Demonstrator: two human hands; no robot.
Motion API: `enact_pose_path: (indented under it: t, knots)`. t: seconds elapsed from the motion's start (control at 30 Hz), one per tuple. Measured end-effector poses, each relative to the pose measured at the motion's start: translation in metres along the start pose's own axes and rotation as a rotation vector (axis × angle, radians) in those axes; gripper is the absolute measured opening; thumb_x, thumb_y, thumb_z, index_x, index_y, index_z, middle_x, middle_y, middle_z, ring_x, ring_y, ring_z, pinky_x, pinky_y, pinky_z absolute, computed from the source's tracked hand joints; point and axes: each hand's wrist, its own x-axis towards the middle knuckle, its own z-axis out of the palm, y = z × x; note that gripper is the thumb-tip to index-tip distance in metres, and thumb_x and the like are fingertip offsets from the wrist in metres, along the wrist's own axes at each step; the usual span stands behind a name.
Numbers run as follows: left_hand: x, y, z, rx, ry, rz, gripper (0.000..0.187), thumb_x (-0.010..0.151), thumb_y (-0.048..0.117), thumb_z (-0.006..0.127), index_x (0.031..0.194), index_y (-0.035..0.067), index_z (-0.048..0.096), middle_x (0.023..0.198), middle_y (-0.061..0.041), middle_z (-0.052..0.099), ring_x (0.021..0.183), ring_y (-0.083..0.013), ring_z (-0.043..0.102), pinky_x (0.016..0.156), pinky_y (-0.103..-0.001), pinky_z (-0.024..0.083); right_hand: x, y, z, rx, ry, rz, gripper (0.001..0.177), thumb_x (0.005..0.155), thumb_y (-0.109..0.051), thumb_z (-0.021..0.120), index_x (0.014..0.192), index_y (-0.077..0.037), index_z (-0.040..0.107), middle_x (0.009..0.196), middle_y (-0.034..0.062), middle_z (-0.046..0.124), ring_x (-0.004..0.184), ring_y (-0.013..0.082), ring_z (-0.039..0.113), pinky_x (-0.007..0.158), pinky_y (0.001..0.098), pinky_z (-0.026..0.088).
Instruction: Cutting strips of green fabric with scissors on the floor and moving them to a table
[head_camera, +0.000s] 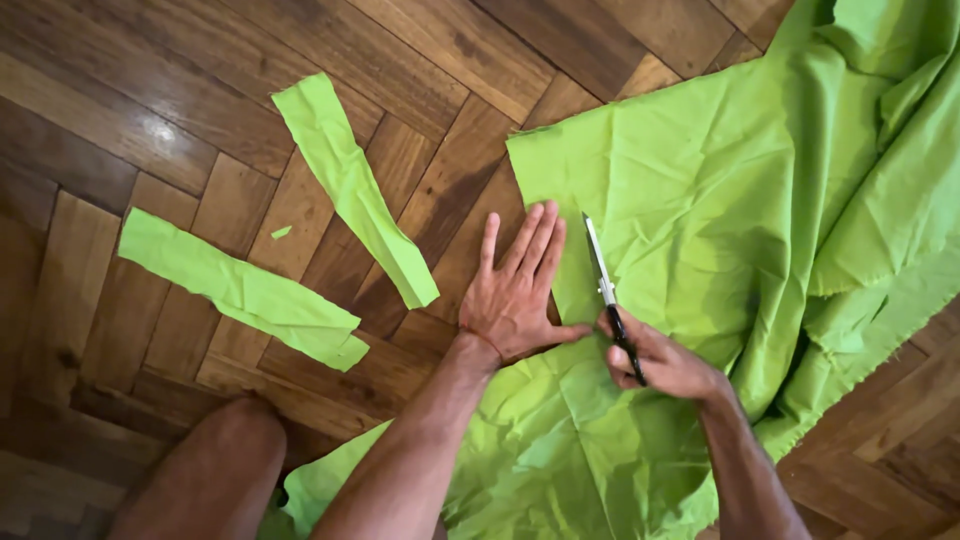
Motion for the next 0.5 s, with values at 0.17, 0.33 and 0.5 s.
enact_pose_path:
  t: [0.17, 0.33, 0.5]
  knots:
    - [-0.001, 0.000, -0.001, -0.014, 0.017, 0.011, 0.136, 0.073, 0.092, 0.062, 0.169, 0.002, 0.030, 0.181, -0.017, 0.018, 0.169, -0.0279, 0.014, 0.137, -0.066, 0.000, 0.008, -0.005, -0.005, -0.029, -0.002, 0.006, 0.030, 0.108, -0.025, 0.061, 0.127, -0.002, 0.054, 0.060, 0.0076, 0.060, 0.047, 0.0207, 0.059, 0.047, 0.0336, 0.044]
    - [0.000, -0.001, 0.002, -0.007, 0.031, 0.007, 0.137, 0.070, 0.092, 0.062, 0.169, 0.003, 0.031, 0.180, -0.018, 0.020, 0.168, -0.0277, 0.016, 0.137, -0.066, 0.002, 0.014, -0.021, -0.005, -0.008, -0.014, -0.017, 0.026, 0.107, -0.027, 0.063, 0.119, -0.006, 0.054, 0.061, 0.0085, 0.064, 0.049, 0.0191, 0.058, 0.046, 0.0322, 0.044]
    - [0.002, 0.000, -0.001, -0.027, 0.040, 0.008, 0.139, 0.066, 0.089, 0.069, 0.169, 0.003, 0.031, 0.180, -0.018, 0.021, 0.168, -0.0287, 0.016, 0.137, -0.066, 0.002, 0.022, -0.030, -0.006, -0.056, -0.008, -0.032, 0.019, 0.108, -0.019, 0.061, 0.116, -0.004, 0.053, 0.054, 0.0085, 0.063, 0.043, 0.0190, 0.057, 0.042, 0.0296, 0.045]
